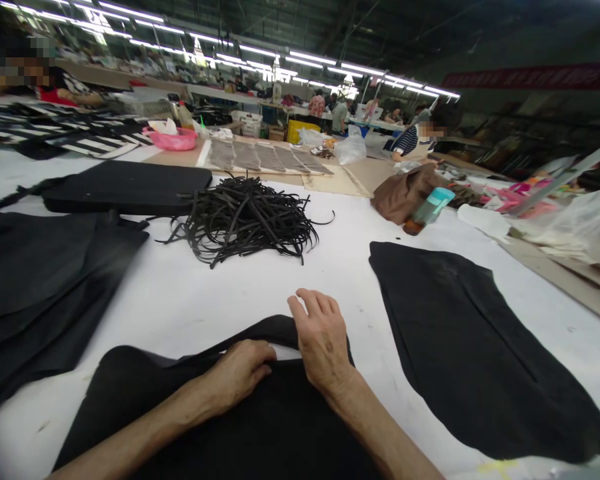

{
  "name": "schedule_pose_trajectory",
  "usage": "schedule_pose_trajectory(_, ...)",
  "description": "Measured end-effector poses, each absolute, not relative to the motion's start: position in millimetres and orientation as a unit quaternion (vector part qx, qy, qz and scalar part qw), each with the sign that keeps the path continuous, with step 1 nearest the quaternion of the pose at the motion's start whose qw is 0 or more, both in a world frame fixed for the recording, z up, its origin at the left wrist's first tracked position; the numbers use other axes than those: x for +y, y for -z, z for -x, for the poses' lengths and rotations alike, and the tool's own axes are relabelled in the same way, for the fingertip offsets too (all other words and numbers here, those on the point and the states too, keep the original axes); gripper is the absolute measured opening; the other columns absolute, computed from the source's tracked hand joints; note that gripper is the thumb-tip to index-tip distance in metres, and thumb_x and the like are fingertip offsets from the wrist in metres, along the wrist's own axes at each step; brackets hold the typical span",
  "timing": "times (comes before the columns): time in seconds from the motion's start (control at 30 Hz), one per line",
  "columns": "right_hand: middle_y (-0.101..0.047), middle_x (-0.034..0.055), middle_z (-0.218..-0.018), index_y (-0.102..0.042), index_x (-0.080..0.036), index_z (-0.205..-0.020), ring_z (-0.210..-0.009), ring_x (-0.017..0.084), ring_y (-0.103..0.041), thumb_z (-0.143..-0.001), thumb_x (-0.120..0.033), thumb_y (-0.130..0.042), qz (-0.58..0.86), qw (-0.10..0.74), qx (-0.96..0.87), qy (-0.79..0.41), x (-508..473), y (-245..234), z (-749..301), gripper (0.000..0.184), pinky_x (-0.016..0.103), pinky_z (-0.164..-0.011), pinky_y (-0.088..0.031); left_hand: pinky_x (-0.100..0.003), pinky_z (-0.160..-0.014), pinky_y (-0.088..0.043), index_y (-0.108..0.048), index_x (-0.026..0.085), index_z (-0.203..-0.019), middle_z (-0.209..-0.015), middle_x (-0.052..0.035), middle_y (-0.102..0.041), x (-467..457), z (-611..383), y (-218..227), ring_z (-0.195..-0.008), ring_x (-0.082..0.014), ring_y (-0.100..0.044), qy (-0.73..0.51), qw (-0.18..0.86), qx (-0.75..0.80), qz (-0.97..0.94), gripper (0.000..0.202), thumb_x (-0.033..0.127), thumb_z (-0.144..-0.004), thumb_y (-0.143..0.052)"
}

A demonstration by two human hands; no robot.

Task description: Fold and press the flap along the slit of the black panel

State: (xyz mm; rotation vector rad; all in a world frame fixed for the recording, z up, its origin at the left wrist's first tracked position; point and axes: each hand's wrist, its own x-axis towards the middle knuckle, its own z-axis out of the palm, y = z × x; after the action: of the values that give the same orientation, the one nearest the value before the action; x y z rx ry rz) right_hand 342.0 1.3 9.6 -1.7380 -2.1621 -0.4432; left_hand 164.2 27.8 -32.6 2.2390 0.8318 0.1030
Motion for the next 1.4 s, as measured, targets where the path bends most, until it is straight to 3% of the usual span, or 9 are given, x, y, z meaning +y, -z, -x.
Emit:
schedule_pose_trajectory(0.1, -0.059, 0.0092, -0.109, -0.059, -0.016, -0.103, -0.099, 0.023, -0.051, -0.087, -0.008, -0.043, 0.622, 0.203, -0.747, 0.118, -7.9, -14.7, -349.4, 0.024, 0.036, -0.085, -0.038, -0.031, -0.076, -0.044, -0.061, 0.022, -0.088, -0.089, -0.0018, -0.063, 31.4, -163.2, 31.3, -0.085, -0.0206, -0.058, -0.041, 0.353, 0.322, -0.878, 0.018, 0.015, -0.077, -0.048)
schedule_pose_trajectory(0.17, -0.061, 0.006, -0.102, -0.058, -0.018, -0.102, -0.091, 0.019, -0.055, -0.088, -0.01, -0.042, 0.626, 0.218, -0.749, 0.022, -14.5, -16.2, -350.8, 0.023, 0.031, -0.081, -0.042, -0.032, -0.075, -0.044, -0.061, 0.022, -0.089, -0.088, -0.0022, -0.062, 32.9, -162.3, 31.3, -0.084, -0.0213, -0.059, -0.037, 0.341, 0.323, -0.882, 0.019, 0.015, -0.077, -0.048)
schedule_pose_trajectory(0.3, -0.062, -0.0004, -0.099, -0.056, -0.024, -0.105, -0.089, 0.015, -0.056, -0.081, -0.007, -0.051, 0.593, 0.141, -0.777, -0.155, -27.2, -8.2, -343.7, 0.03, 0.027, -0.079, -0.042, -0.031, -0.074, -0.044, -0.06, 0.021, -0.088, -0.086, -0.0023, -0.061, 31.8, -162.1, 33.3, -0.082, -0.0207, -0.058, -0.027, 0.319, 0.322, -0.891, 0.017, 0.014, -0.077, -0.048)
schedule_pose_trajectory(0.43, -0.061, 0.0002, -0.086, -0.058, -0.022, -0.09, -0.08, 0.018, -0.053, -0.079, -0.003, -0.049, 0.588, 0.016, -0.799, -0.125, -34.4, 9.5, -340.5, 0.024, 0.032, -0.072, -0.037, -0.03, -0.072, -0.043, -0.058, 0.02, -0.084, -0.084, -0.0018, -0.06, 30.0, -151.7, 31.1, -0.079, -0.019, -0.056, -0.011, 0.297, 0.324, -0.898, 0.015, 0.012, -0.079, -0.046)
schedule_pose_trajectory(0.53, -0.057, 0.0006, -0.08, -0.056, -0.021, -0.08, -0.074, 0.019, -0.049, -0.081, -0.003, -0.046, 0.598, -0.012, -0.797, -0.084, -36.9, 19.2, -347.7, 0.021, 0.033, -0.068, -0.034, -0.034, -0.075, -0.041, -0.057, 0.019, -0.083, -0.086, -0.0029, -0.059, 31.3, -126.1, 25.6, -0.082, -0.0203, -0.052, -0.001, 0.271, 0.345, -0.899, 0.018, 0.008, -0.08, -0.043)
schedule_pose_trajectory(0.77, -0.052, 0.0021, -0.085, -0.055, -0.021, -0.075, -0.077, 0.019, -0.045, -0.08, -0.004, -0.05, 0.604, 0.026, -0.794, -0.061, -39.5, 27.1, -357.1, 0.018, 0.033, -0.068, -0.031, -0.038, -0.08, -0.035, -0.057, 0.02, -0.091, -0.09, -0.0021, -0.058, 35.6, -51.8, 24.3, -0.09, -0.0213, -0.045, -0.024, 0.214, 0.429, -0.877, 0.026, 0.003, -0.079, -0.043)
schedule_pose_trajectory(1.0, -0.053, 0.0026, -0.084, -0.056, -0.021, -0.073, -0.076, 0.02, -0.044, -0.076, 0.0, -0.051, 0.61, 0.043, -0.791, -0.032, -38.6, 32.6, -329.4, 0.022, 0.034, -0.067, -0.031, -0.034, -0.079, -0.036, -0.058, 0.022, -0.093, -0.091, -0.0006, -0.057, 29.7, -56.2, 31.5, -0.089, -0.0193, -0.045, -0.066, 0.249, 0.444, -0.858, 0.027, 0.003, -0.079, -0.045)
schedule_pose_trajectory(1.2, -0.055, 0.0017, -0.085, -0.057, -0.021, -0.083, -0.079, 0.02, -0.045, -0.081, -0.007, -0.054, 0.592, 0.099, -0.793, -0.099, -29.2, 39.7, -283.4, 0.014, 0.034, -0.07, -0.033, -0.035, -0.076, -0.036, -0.059, 0.022, -0.092, -0.088, -0.0017, -0.057, 22.4, -75.5, 37.5, -0.085, -0.0193, -0.045, -0.08, 0.216, 0.429, -0.873, 0.023, 0.009, -0.086, -0.041)
schedule_pose_trajectory(1.4, -0.055, 0.0013, -0.088, -0.058, -0.022, -0.092, -0.083, 0.019, -0.048, -0.083, -0.005, -0.052, 0.585, 0.121, -0.787, -0.154, -19.1, 49.8, -262.8, 0.02, 0.033, -0.075, -0.036, -0.033, -0.073, -0.038, -0.058, 0.02, -0.088, -0.085, -0.0021, -0.055, 19.5, -81.8, 48.5, -0.081, -0.0183, -0.044, -0.102, 0.21, 0.411, -0.881, 0.024, 0.007, -0.087, -0.038)
